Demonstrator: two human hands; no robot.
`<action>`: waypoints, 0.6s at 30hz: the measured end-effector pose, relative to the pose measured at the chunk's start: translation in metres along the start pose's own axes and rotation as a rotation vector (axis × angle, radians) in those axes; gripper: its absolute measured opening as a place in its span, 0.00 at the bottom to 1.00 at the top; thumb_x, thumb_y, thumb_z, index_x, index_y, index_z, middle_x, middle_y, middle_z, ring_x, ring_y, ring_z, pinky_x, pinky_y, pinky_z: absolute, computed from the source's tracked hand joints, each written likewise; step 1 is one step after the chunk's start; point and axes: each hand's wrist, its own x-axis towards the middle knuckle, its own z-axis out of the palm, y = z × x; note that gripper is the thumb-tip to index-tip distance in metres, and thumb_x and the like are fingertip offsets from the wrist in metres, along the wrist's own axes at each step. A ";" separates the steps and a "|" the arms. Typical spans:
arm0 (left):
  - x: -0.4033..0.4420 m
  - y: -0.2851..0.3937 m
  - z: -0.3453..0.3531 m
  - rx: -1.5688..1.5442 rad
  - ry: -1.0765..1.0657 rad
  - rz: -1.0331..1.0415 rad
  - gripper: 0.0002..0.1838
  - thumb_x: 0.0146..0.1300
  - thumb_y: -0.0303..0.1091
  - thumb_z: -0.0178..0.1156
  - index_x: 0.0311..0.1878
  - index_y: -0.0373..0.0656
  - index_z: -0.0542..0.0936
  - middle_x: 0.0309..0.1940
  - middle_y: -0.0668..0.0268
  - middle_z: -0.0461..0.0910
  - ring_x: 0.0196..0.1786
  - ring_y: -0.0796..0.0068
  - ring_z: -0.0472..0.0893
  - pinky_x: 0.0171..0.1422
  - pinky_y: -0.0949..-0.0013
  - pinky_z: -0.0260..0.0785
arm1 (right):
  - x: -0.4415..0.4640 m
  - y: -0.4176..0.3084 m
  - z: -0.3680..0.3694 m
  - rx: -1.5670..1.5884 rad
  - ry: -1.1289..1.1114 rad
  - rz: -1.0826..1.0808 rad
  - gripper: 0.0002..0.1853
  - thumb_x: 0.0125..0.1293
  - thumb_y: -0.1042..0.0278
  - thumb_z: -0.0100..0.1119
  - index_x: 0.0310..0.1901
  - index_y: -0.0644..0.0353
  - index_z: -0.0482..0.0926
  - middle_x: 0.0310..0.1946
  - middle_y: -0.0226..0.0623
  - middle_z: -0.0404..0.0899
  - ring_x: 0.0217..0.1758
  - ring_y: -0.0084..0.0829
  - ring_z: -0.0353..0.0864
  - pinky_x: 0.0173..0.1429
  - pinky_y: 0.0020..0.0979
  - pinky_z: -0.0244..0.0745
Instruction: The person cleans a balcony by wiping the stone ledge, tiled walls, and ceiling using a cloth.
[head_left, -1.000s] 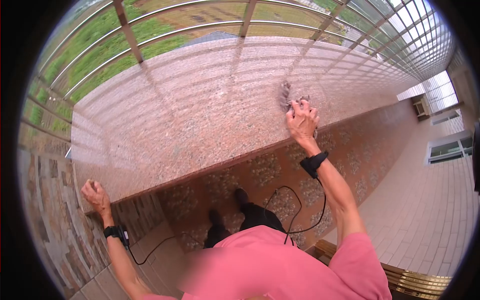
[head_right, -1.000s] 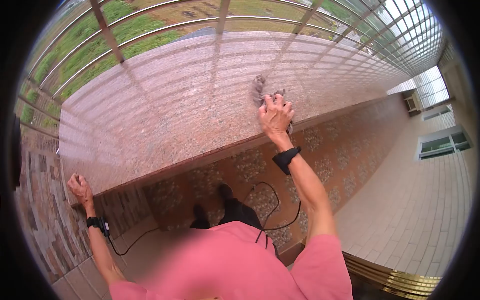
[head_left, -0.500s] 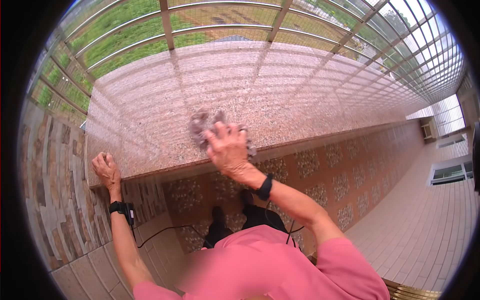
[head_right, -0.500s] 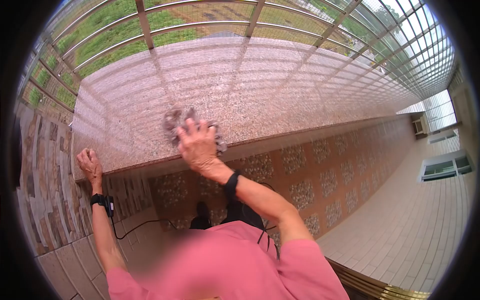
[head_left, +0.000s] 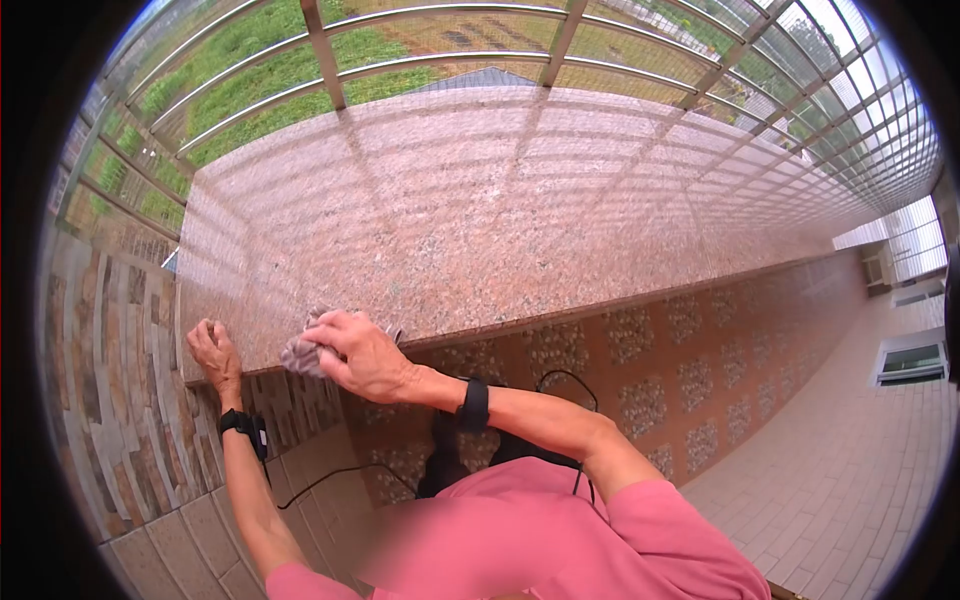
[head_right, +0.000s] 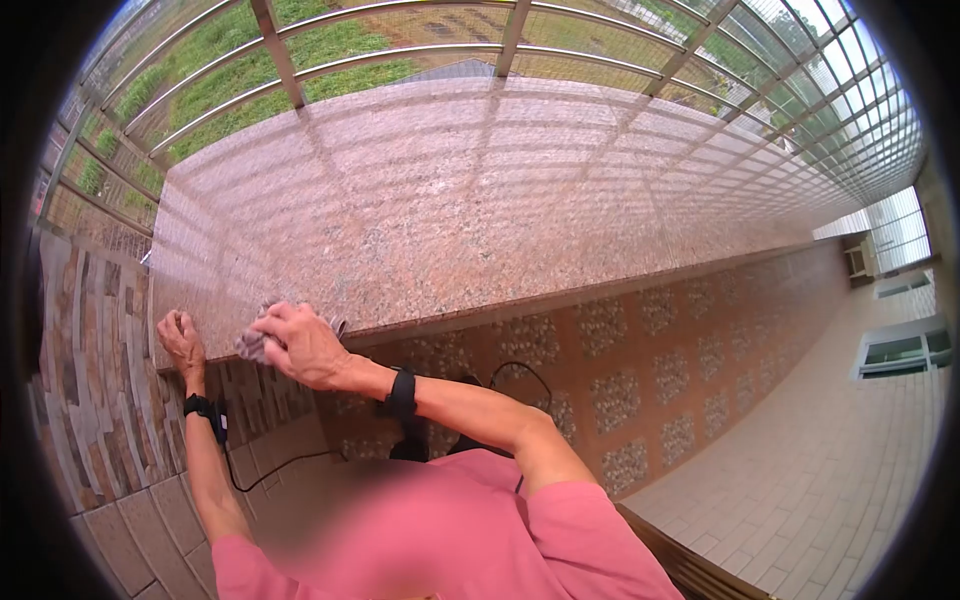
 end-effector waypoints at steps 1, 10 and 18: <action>0.001 -0.002 0.000 -0.006 -0.018 -0.009 0.13 0.67 0.37 0.55 0.46 0.37 0.75 0.45 0.53 0.73 0.51 0.52 0.72 0.60 0.53 0.64 | 0.007 0.004 -0.011 0.216 -0.038 0.015 0.21 0.63 0.70 0.54 0.58 0.59 0.77 0.51 0.46 0.77 0.54 0.46 0.76 0.64 0.37 0.69; 0.000 -0.008 -0.001 -0.007 -0.043 0.000 0.14 0.69 0.38 0.54 0.48 0.36 0.74 0.45 0.53 0.72 0.52 0.52 0.71 0.61 0.54 0.63 | 0.003 0.052 -0.156 -0.509 0.342 -0.005 0.22 0.62 0.75 0.51 0.59 0.63 0.73 0.55 0.51 0.73 0.60 0.47 0.74 0.65 0.41 0.70; -0.002 -0.008 -0.002 -0.027 -0.062 -0.037 0.14 0.69 0.37 0.54 0.48 0.35 0.74 0.45 0.54 0.71 0.52 0.53 0.71 0.61 0.54 0.62 | -0.058 0.072 -0.190 -0.197 0.283 0.229 0.16 0.58 0.82 0.53 0.48 0.60 0.78 0.40 0.43 0.78 0.40 0.42 0.81 0.44 0.40 0.75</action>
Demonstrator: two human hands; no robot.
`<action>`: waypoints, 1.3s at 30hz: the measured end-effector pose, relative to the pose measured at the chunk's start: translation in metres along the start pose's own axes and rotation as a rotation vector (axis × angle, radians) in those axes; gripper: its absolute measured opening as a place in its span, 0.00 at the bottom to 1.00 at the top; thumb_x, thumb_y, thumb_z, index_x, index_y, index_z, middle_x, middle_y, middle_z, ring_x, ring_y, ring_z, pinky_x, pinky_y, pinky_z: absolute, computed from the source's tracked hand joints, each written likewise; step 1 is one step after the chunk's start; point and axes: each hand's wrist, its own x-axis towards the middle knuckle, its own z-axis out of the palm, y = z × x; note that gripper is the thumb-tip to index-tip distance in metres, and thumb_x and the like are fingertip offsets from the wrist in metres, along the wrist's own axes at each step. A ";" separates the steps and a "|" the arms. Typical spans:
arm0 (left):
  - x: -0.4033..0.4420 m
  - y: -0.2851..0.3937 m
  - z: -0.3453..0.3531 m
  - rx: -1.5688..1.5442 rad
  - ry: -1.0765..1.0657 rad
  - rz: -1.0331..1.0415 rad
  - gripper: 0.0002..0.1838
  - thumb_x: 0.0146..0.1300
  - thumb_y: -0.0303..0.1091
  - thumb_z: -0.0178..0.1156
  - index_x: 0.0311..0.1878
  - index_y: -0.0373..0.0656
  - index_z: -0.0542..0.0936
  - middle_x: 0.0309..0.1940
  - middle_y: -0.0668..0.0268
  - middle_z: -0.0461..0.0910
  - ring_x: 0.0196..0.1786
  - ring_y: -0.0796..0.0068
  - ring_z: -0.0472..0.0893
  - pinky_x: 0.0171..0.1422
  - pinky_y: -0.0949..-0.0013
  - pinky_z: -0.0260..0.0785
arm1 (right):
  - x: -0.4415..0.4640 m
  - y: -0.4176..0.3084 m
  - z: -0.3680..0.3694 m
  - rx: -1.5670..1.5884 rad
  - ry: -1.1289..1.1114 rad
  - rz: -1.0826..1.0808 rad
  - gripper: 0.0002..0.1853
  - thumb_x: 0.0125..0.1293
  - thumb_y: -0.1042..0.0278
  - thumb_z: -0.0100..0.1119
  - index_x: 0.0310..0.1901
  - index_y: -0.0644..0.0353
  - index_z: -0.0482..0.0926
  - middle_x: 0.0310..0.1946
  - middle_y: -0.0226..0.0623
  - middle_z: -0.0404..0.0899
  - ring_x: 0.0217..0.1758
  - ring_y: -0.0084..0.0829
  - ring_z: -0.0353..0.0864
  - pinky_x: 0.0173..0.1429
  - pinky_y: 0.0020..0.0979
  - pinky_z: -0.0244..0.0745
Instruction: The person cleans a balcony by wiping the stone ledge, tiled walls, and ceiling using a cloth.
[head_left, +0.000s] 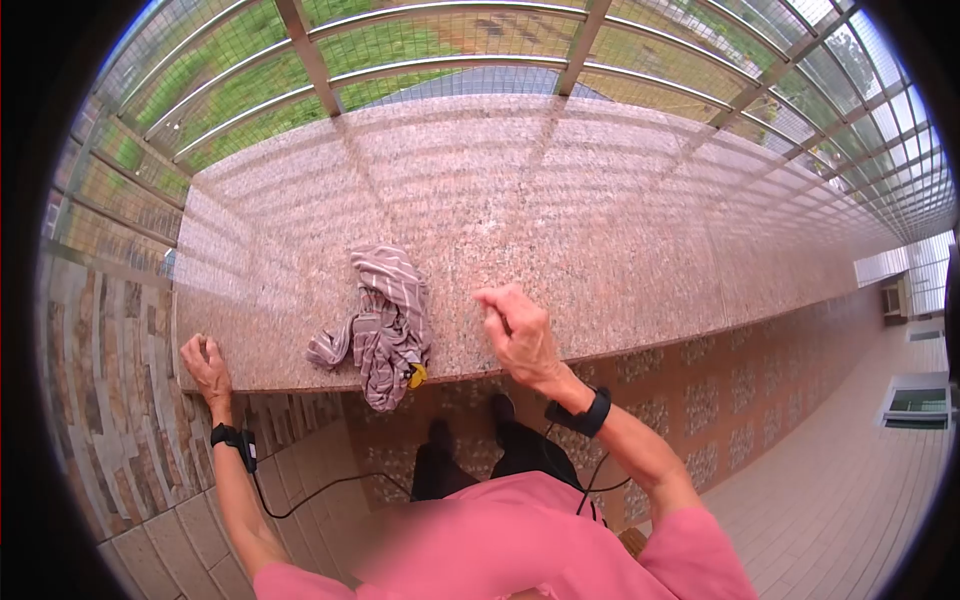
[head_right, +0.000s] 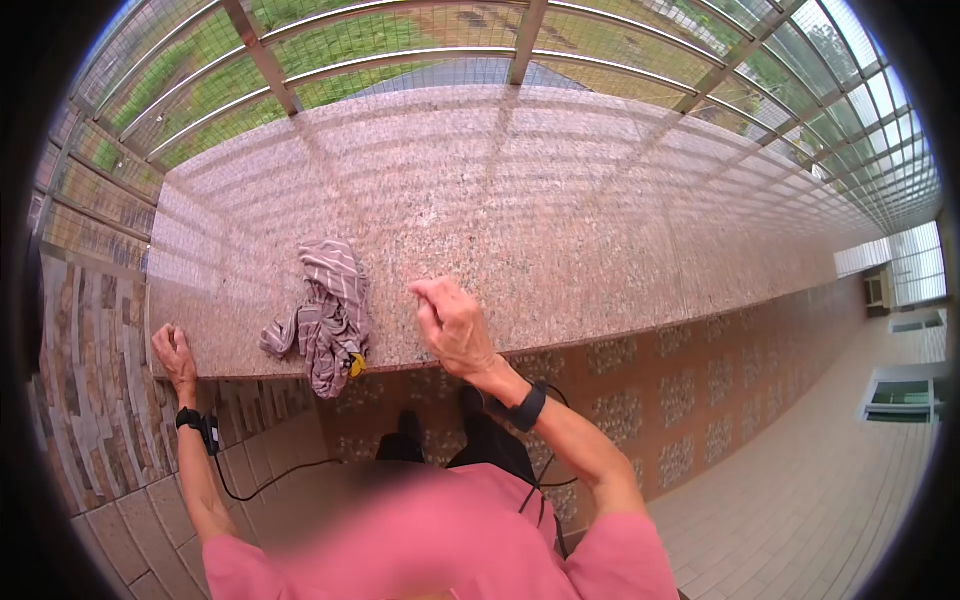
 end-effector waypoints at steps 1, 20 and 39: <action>0.000 -0.001 0.000 0.000 -0.006 0.000 0.14 0.69 0.37 0.54 0.48 0.35 0.74 0.44 0.54 0.71 0.52 0.53 0.71 0.61 0.55 0.62 | -0.002 0.003 0.001 -0.029 0.004 -0.097 0.15 0.58 0.82 0.53 0.47 0.60 0.78 0.38 0.43 0.78 0.39 0.43 0.80 0.44 0.40 0.75; -0.013 0.040 -0.012 0.232 -0.074 0.250 0.21 0.67 0.37 0.54 0.59 0.36 0.72 0.55 0.48 0.70 0.61 0.48 0.68 0.70 0.49 0.58 | 0.001 -0.003 0.010 -0.286 -0.017 -0.209 0.12 0.55 0.77 0.57 0.42 0.56 0.79 0.35 0.38 0.78 0.36 0.44 0.78 0.41 0.40 0.72; -0.067 0.304 0.010 -0.177 -0.579 0.696 0.28 0.63 0.41 0.60 0.68 0.53 0.70 0.67 0.50 0.59 0.66 0.39 0.59 0.69 0.40 0.54 | 0.001 -0.004 0.007 -0.298 -0.084 -0.242 0.13 0.55 0.78 0.58 0.43 0.56 0.79 0.34 0.38 0.76 0.36 0.43 0.77 0.39 0.41 0.69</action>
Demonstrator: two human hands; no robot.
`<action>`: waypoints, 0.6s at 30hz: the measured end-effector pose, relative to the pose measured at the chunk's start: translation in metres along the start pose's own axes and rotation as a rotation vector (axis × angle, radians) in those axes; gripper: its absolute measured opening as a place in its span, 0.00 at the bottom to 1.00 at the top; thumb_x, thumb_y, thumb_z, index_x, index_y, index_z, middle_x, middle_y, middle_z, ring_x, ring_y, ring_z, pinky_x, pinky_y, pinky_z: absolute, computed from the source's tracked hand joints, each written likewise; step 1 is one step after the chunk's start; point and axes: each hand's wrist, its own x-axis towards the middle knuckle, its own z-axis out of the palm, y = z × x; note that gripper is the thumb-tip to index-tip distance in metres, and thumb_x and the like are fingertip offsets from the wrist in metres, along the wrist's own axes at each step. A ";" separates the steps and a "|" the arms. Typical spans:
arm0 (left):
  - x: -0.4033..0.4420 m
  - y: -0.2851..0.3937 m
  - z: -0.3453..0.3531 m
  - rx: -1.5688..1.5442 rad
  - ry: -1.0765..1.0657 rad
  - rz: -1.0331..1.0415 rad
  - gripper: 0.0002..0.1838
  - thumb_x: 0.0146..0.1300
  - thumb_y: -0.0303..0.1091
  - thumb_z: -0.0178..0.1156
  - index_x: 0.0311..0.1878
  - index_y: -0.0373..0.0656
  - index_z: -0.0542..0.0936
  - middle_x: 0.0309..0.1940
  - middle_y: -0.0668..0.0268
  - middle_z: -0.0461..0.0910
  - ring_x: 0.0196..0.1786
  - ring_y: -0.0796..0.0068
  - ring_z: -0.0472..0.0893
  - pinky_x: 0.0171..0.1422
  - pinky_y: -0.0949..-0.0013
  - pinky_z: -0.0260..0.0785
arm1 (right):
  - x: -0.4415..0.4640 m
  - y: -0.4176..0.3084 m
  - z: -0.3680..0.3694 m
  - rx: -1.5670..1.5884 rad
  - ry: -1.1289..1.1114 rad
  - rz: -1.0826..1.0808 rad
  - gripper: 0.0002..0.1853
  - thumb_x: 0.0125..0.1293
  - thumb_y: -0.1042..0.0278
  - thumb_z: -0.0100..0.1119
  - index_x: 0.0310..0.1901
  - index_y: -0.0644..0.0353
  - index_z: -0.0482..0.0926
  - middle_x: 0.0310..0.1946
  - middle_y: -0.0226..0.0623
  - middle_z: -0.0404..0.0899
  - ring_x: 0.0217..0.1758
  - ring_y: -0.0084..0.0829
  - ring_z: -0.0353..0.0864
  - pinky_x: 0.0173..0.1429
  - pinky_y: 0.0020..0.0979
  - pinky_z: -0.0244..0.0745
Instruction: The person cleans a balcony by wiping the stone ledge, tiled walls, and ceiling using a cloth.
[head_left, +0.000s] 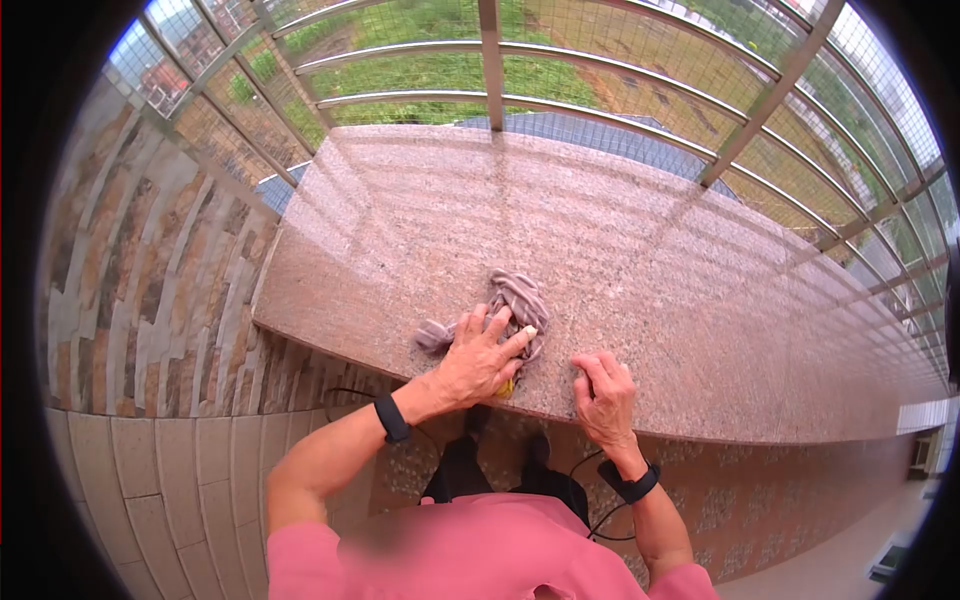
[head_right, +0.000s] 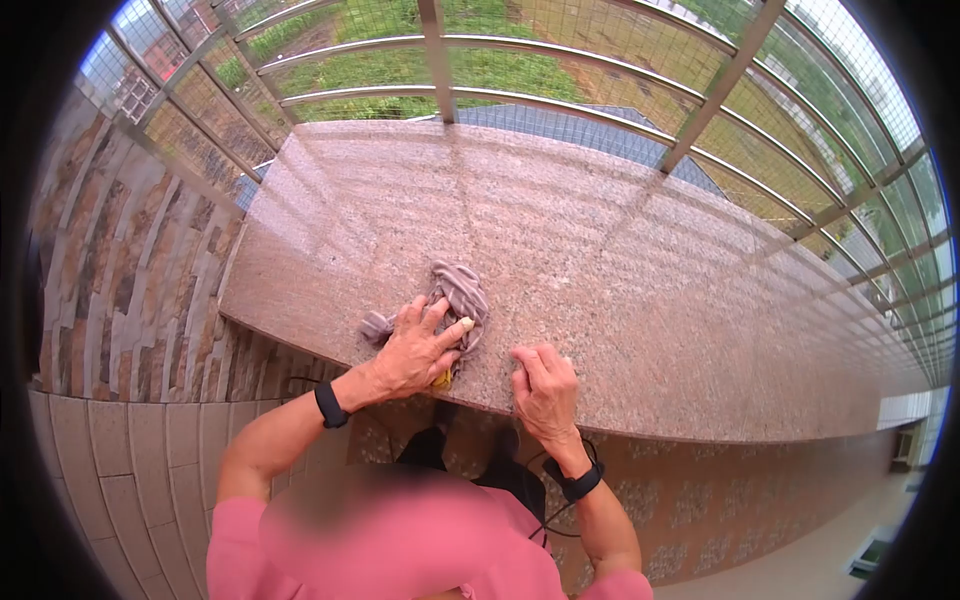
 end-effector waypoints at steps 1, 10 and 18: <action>0.006 -0.008 -0.003 0.005 0.005 -0.006 0.28 0.63 0.41 0.60 0.68 0.53 0.70 0.67 0.50 0.59 0.66 0.39 0.59 0.69 0.40 0.54 | 0.001 0.000 0.000 -0.008 -0.005 0.006 0.13 0.55 0.78 0.58 0.43 0.56 0.79 0.34 0.38 0.76 0.36 0.43 0.77 0.39 0.41 0.69; 0.069 -0.096 -0.022 0.035 -0.065 -0.111 0.25 0.70 0.38 0.53 0.70 0.53 0.66 0.68 0.51 0.58 0.67 0.42 0.60 0.70 0.43 0.56 | 0.002 -0.003 -0.001 -0.025 -0.020 0.020 0.13 0.54 0.78 0.57 0.42 0.55 0.79 0.35 0.38 0.76 0.36 0.42 0.77 0.40 0.40 0.68; 0.106 -0.193 -0.038 0.048 0.011 -0.279 0.25 0.71 0.39 0.50 0.71 0.51 0.66 0.68 0.49 0.62 0.66 0.41 0.64 0.70 0.42 0.57 | 0.004 -0.004 0.000 -0.048 -0.030 0.019 0.15 0.51 0.81 0.56 0.42 0.57 0.80 0.34 0.39 0.77 0.36 0.42 0.77 0.40 0.39 0.68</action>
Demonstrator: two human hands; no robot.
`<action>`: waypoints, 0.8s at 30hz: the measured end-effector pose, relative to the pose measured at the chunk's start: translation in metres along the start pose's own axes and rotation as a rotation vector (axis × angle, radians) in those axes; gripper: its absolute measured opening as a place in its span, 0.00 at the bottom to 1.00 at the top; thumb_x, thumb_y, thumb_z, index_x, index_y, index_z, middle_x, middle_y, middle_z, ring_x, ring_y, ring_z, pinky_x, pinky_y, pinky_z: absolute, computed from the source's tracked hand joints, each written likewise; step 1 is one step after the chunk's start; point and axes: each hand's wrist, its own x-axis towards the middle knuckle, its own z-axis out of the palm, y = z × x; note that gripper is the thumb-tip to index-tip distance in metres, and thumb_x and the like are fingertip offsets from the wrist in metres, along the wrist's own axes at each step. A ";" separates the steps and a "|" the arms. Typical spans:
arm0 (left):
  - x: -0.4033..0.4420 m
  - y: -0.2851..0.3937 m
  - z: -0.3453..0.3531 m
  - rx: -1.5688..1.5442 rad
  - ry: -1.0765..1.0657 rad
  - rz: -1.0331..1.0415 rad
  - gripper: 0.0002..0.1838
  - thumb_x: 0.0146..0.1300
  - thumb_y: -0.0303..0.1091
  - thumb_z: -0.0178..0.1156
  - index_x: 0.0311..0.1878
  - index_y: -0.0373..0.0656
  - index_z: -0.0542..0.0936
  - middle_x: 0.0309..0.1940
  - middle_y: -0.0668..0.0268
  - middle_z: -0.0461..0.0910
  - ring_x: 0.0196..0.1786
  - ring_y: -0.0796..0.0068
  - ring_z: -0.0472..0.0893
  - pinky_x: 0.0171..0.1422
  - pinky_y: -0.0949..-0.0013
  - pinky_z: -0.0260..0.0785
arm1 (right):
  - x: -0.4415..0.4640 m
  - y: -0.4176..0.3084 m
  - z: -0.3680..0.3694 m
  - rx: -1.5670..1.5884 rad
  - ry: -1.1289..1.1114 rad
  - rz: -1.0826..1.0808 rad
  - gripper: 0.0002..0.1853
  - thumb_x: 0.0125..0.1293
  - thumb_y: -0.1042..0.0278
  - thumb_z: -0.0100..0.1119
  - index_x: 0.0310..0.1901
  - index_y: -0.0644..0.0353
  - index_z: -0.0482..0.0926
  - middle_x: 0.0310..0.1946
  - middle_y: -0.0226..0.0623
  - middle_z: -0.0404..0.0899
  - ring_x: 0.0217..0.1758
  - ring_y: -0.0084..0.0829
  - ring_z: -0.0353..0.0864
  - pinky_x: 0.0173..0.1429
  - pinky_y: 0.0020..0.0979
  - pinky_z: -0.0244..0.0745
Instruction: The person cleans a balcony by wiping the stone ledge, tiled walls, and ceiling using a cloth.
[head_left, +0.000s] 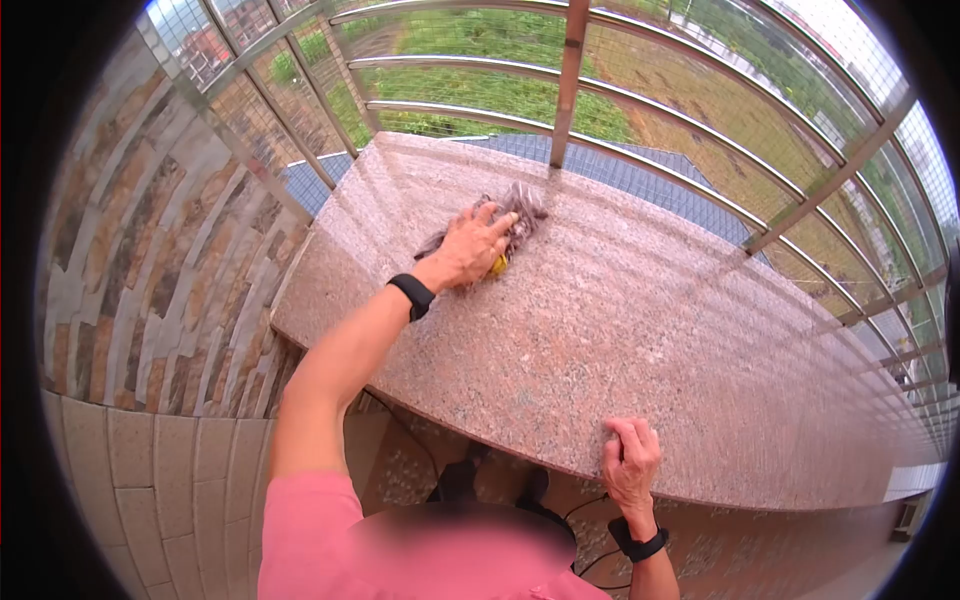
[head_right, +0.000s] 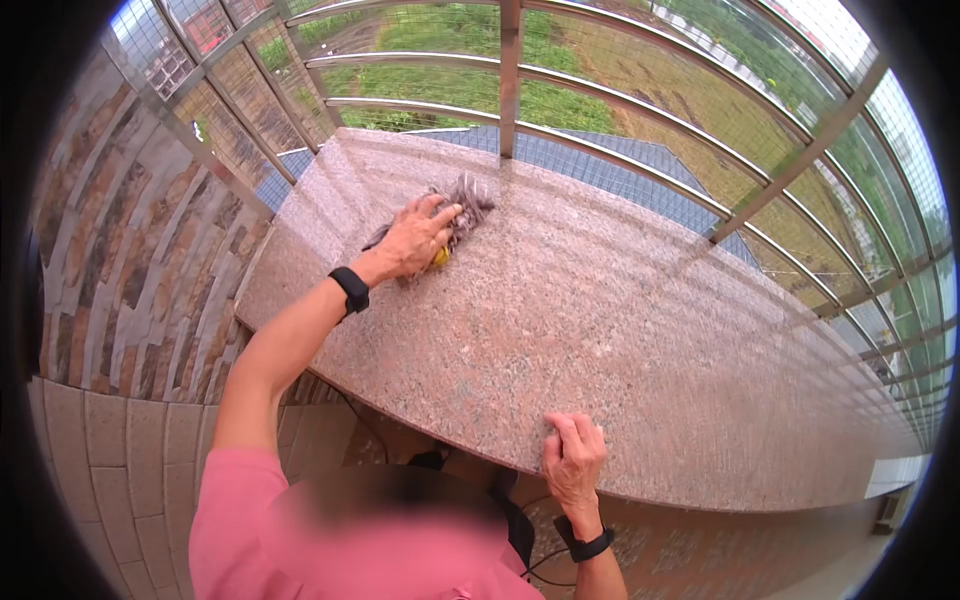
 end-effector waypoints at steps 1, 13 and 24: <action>0.007 -0.012 0.000 -0.008 0.036 -0.034 0.25 0.71 0.39 0.50 0.71 0.51 0.67 0.67 0.49 0.63 0.65 0.40 0.65 0.70 0.43 0.58 | 0.000 0.000 0.000 -0.003 -0.004 0.009 0.15 0.51 0.81 0.55 0.42 0.57 0.80 0.33 0.39 0.77 0.36 0.42 0.77 0.40 0.39 0.68; 0.061 -0.161 -0.008 0.202 0.188 -0.377 0.23 0.69 0.45 0.47 0.67 0.60 0.72 0.62 0.56 0.70 0.63 0.42 0.68 0.65 0.35 0.60 | 0.001 -0.002 0.004 -0.048 -0.023 0.081 0.14 0.50 0.83 0.54 0.39 0.58 0.81 0.33 0.39 0.79 0.36 0.41 0.78 0.39 0.39 0.69; 0.033 -0.243 -0.024 0.457 0.278 -0.684 0.19 0.66 0.45 0.55 0.55 0.46 0.76 0.52 0.44 0.74 0.56 0.39 0.73 0.59 0.41 0.65 | -0.001 -0.002 0.005 -0.054 -0.031 0.138 0.10 0.55 0.82 0.51 0.37 0.63 0.79 0.32 0.42 0.77 0.37 0.42 0.78 0.43 0.37 0.74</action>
